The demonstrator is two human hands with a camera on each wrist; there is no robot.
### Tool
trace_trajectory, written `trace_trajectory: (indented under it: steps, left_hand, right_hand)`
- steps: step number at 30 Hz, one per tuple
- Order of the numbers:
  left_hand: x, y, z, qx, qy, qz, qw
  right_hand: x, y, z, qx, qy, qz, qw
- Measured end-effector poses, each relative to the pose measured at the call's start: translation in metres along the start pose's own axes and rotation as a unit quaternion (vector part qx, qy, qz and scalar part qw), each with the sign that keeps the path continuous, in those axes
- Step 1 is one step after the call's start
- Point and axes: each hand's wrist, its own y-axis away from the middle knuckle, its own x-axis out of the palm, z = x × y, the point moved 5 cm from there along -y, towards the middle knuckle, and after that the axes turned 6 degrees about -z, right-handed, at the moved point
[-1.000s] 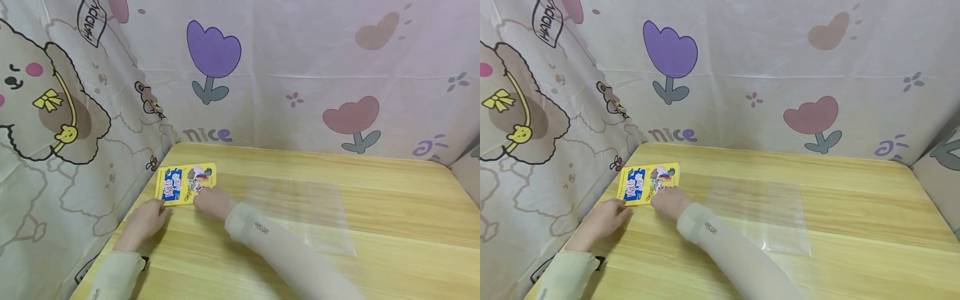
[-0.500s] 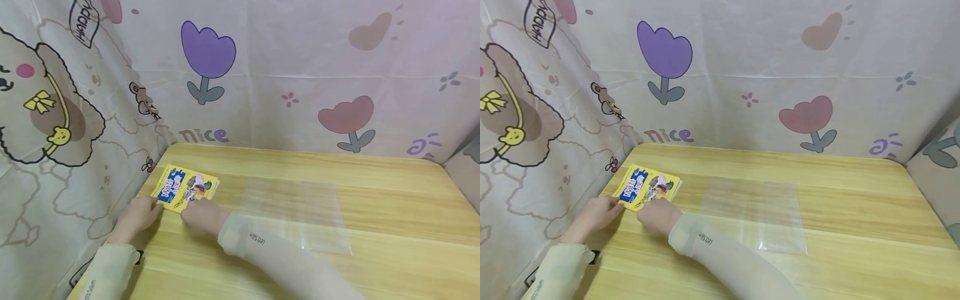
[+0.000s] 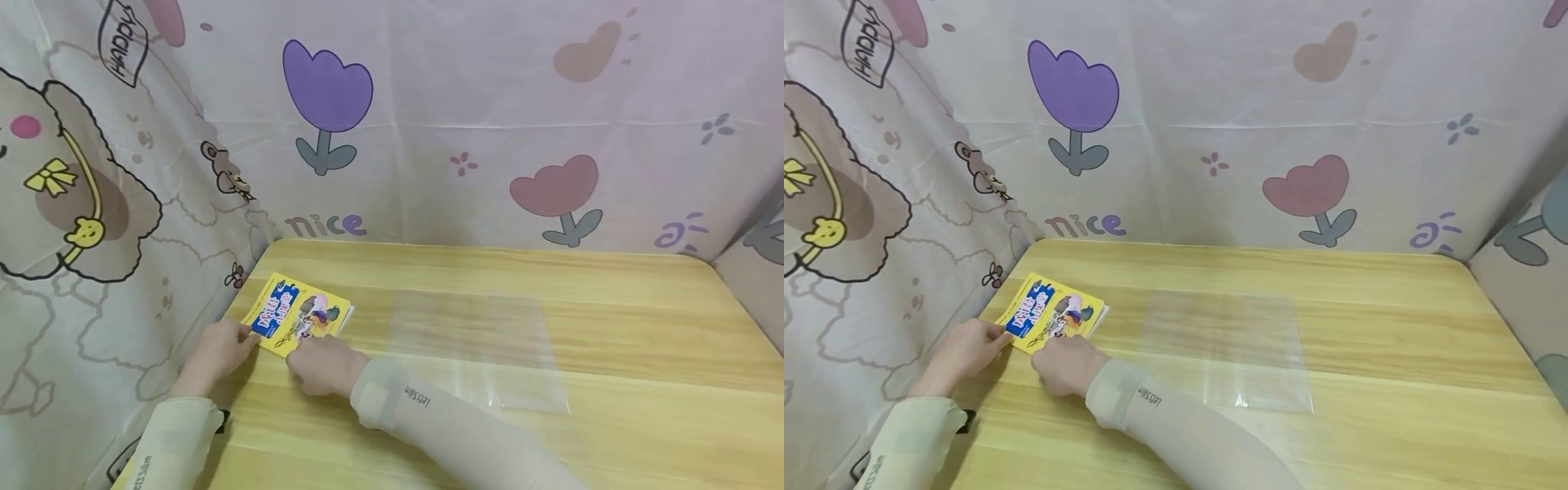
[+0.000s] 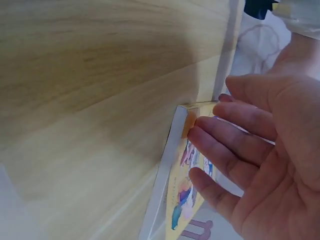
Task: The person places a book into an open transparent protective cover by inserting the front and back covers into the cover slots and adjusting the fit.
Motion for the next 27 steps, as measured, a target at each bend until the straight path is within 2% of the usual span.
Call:
trace_trajectory:
  steps: [3, 7, 11, 16, 22, 27]
  left_hand:
    - [-0.005, 0.000, 0.003, 0.018, 0.001, -0.032, 0.9993]
    - [-0.010, 0.001, 0.010, 0.023, -0.002, -0.058, 0.9981]
    - [-0.011, 0.000, 0.017, -0.024, -0.006, -0.037, 0.9990]
    - [-0.006, -0.003, 0.020, -0.086, -0.005, 0.001, 0.9962]
    - [0.000, -0.007, 0.023, -0.116, -0.015, 0.025, 0.9928]
    - [0.001, -0.009, 0.025, -0.115, -0.024, 0.024, 0.9927]
  right_hand:
    - [-0.004, -0.001, -0.005, 0.017, -0.015, -0.031, 0.999]
    - [-0.014, -0.004, -0.018, 0.060, -0.005, -0.074, 0.995]
    - [-0.020, -0.007, -0.034, 0.119, 0.042, -0.094, 0.988]
    - [-0.020, -0.007, -0.052, 0.174, 0.076, -0.078, 0.979]
    - [-0.013, -0.007, -0.065, 0.195, 0.112, -0.054, 0.973]
    - [-0.004, -0.008, -0.071, 0.199, 0.116, -0.040, 0.972]
